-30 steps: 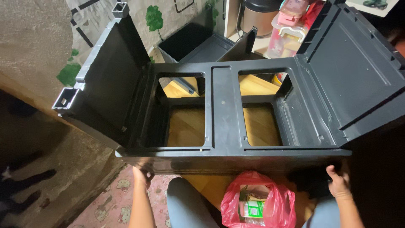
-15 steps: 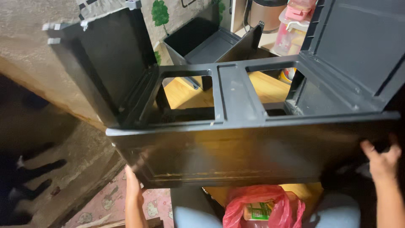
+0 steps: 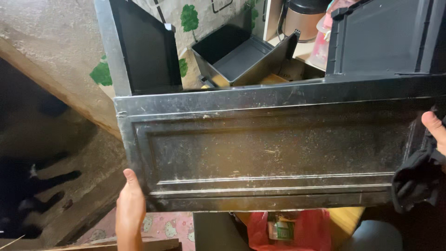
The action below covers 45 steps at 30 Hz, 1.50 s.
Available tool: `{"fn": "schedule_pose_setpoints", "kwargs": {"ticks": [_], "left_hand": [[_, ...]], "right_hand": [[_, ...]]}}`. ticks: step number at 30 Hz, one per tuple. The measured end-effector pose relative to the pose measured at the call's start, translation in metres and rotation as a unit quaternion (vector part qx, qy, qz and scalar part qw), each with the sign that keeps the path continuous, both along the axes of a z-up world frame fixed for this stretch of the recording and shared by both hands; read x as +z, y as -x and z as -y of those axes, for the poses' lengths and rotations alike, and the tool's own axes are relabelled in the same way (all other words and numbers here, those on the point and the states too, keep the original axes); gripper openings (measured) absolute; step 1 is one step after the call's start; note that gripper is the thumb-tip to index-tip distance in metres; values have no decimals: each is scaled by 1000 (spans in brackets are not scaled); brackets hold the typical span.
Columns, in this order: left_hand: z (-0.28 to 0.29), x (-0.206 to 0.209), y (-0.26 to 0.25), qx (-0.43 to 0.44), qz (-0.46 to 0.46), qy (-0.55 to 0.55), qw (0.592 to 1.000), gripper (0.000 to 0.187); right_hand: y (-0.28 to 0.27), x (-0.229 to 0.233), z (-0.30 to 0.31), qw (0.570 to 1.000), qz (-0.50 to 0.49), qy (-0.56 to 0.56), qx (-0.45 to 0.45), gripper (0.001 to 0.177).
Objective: The person wipes the interior and exterior surfaces of a black plastic crate using a dark cloth. They clean the inside compartments, edges, and then flip the crate to wipe the top surface.
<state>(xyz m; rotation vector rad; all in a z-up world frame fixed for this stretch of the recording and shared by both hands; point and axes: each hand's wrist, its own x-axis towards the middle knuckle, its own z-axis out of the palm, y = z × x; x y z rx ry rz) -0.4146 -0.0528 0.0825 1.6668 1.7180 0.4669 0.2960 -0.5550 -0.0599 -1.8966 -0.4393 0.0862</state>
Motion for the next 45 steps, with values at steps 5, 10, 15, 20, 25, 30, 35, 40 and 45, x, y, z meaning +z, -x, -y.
{"fn": "schedule_pose_setpoints", "kwargs": {"ticks": [5, 10, 15, 20, 25, 30, 35, 40, 45], "left_hand": [[26, 40, 2, 28, -138, -10, 990, 91], [27, 65, 1, 3, -160, -93, 983, 83], [22, 82, -6, 2, -216, -135, 967, 75], [3, 85, -26, 1, -233, -164, 958, 70], [-51, 86, -82, -40, -173, -270, 946, 72], [-84, 72, -127, -12, -159, -324, 933, 78], [-101, 71, -150, 2, -162, -359, 919, 79], [-84, 77, -156, 9, -180, -345, 921, 81], [-39, 67, -134, -23, -119, -279, 953, 70]], "right_hand": [[-4, 24, -20, 998, 5, 57, -27, 46], [-24, 49, -57, 995, 29, 93, -28, 48], [-35, 57, -61, 992, 40, 118, -31, 51], [-32, 63, -63, 988, 53, 145, -30, 54], [-28, 83, -74, 984, 75, 158, -20, 57], [-41, 102, -92, 986, 112, 120, -9, 61], [-49, 130, -150, 981, 128, 124, -72, 88], [4, 183, -174, 828, 446, 328, -88, 61], [36, 247, -186, 811, 557, 179, -9, 45]]}}
